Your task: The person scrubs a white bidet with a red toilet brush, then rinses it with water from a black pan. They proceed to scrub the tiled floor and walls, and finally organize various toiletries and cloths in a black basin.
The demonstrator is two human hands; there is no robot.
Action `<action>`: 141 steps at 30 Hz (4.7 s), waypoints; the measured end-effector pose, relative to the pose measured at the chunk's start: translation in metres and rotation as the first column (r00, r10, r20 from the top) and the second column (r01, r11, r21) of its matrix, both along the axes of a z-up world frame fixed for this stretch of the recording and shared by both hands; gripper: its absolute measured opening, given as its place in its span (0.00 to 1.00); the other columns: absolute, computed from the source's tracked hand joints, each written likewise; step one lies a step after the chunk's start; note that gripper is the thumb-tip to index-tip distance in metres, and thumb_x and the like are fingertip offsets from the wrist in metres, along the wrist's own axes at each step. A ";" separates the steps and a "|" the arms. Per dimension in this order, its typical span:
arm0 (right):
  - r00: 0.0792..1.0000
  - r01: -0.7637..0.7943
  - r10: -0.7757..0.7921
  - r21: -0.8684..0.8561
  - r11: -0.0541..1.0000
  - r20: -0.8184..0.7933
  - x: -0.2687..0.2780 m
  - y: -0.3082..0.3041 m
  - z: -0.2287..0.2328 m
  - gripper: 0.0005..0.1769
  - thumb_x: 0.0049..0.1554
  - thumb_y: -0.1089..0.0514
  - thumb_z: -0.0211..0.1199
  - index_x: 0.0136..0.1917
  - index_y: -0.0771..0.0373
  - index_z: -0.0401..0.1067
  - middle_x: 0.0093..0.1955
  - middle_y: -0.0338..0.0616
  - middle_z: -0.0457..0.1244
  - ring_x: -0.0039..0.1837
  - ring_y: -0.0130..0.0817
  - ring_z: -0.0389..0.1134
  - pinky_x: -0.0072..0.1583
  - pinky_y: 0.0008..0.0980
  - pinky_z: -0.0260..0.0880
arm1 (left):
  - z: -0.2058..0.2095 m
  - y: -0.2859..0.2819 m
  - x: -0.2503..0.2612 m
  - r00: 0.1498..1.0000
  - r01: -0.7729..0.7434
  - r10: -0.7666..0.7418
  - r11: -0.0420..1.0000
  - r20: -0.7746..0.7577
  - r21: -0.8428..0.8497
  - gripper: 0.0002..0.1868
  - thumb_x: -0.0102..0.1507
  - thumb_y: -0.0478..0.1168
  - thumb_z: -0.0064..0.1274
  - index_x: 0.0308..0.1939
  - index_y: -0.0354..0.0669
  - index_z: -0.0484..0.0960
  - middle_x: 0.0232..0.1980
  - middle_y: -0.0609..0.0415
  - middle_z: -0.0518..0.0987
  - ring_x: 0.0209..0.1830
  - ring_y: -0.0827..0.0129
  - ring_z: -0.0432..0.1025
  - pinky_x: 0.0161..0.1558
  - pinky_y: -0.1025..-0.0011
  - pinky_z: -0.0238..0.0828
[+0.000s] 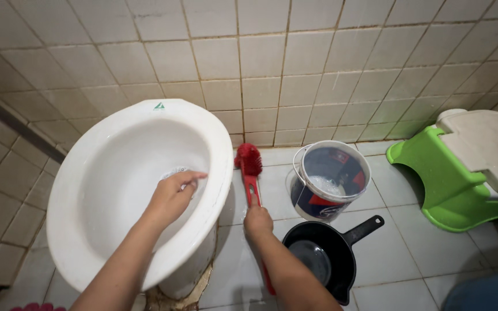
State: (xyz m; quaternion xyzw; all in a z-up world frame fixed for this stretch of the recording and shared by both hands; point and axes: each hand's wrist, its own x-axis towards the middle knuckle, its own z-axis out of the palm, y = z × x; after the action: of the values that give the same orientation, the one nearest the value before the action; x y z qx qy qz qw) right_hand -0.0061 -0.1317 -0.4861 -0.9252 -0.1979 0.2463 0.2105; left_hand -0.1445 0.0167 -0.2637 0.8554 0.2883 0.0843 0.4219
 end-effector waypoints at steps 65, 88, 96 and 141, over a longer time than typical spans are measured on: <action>0.325 -0.906 0.826 -0.098 0.411 0.460 -0.095 -0.193 0.112 0.24 0.58 0.46 0.60 0.68 0.46 0.72 0.42 0.53 0.63 0.36 0.54 0.70 0.33 0.51 0.69 | 0.013 0.068 -0.183 0.894 -0.402 0.442 0.724 0.071 0.561 0.36 0.63 0.51 0.55 0.73 0.50 0.65 0.78 0.35 0.55 0.76 0.39 0.51 0.70 0.48 0.45; 0.628 -0.773 0.768 -0.019 0.635 0.123 -0.262 -0.088 0.006 0.20 0.58 0.42 0.57 0.58 0.54 0.71 0.43 0.59 0.69 0.46 0.60 0.72 0.51 0.57 0.72 | -0.001 0.100 -0.218 0.909 -0.346 0.364 0.931 0.202 -0.117 0.38 0.65 0.56 0.44 0.80 0.64 0.55 0.67 0.36 0.74 0.69 0.46 0.68 0.67 0.63 0.60; 0.886 -0.464 0.461 -0.138 0.875 -0.050 -0.342 -0.050 -0.031 0.23 0.60 0.40 0.54 0.63 0.52 0.67 0.48 0.59 0.69 0.52 0.59 0.71 0.55 0.56 0.71 | 0.001 0.114 -0.230 0.908 -0.198 0.235 0.970 0.348 -0.138 0.35 0.66 0.56 0.45 0.77 0.61 0.60 0.71 0.40 0.74 0.71 0.54 0.69 0.68 0.67 0.61; 0.767 0.358 -0.026 0.394 0.847 -0.642 -0.299 0.119 0.017 0.17 0.67 0.54 0.48 0.56 0.67 0.73 0.35 0.47 0.66 0.31 0.33 0.63 0.33 0.34 0.64 | -0.264 0.122 -0.225 0.813 -0.289 0.402 0.907 -0.421 0.308 0.17 0.68 0.39 0.44 0.60 0.39 0.68 0.47 0.39 0.83 0.46 0.48 0.81 0.41 0.52 0.79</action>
State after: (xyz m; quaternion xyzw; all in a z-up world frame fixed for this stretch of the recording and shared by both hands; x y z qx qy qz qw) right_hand -0.3055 -0.0126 -0.4690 -0.7238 -0.0755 0.4502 0.5174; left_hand -0.3694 0.1385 -0.5275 0.8251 0.5225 -0.0198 0.2140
